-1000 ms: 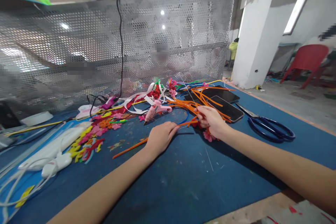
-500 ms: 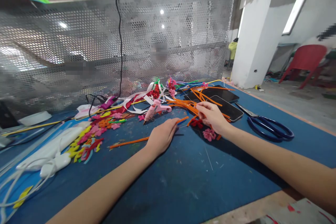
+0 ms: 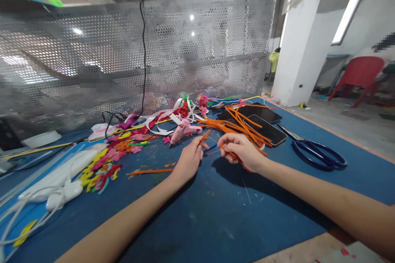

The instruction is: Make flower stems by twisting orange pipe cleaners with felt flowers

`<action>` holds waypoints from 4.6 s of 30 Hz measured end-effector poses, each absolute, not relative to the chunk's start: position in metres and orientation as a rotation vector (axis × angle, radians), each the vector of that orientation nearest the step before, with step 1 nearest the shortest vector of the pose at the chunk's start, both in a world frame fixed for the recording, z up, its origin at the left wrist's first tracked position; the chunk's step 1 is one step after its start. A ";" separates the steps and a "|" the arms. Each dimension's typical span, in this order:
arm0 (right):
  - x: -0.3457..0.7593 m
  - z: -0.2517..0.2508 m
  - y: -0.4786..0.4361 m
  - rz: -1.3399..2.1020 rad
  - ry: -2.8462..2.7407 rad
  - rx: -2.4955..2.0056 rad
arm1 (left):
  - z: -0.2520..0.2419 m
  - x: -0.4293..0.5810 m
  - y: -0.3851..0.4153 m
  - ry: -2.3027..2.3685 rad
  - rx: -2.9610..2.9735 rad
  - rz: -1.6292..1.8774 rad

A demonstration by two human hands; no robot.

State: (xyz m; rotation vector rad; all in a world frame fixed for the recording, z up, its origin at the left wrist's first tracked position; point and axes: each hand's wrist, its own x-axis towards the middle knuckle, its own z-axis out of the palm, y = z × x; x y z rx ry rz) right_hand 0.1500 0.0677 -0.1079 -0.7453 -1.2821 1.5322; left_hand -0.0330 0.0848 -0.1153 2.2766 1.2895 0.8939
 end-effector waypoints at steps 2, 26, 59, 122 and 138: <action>0.148 -0.107 0.065 1.546 -1.283 -0.737 | -0.110 -0.030 0.080 1.272 2.266 0.974; 0.139 -0.097 0.046 1.357 -1.344 -0.759 | -0.070 -0.014 0.046 1.182 1.866 1.230; 0.163 -0.092 0.057 2.569 -1.222 -0.430 | -0.054 -0.028 0.049 0.676 2.327 0.969; 0.162 -0.104 0.061 1.982 -1.422 -0.677 | -0.071 -0.027 0.048 0.945 2.467 0.736; 0.175 -0.105 0.061 2.522 -1.461 -0.633 | -0.074 -0.027 0.034 0.650 3.156 0.463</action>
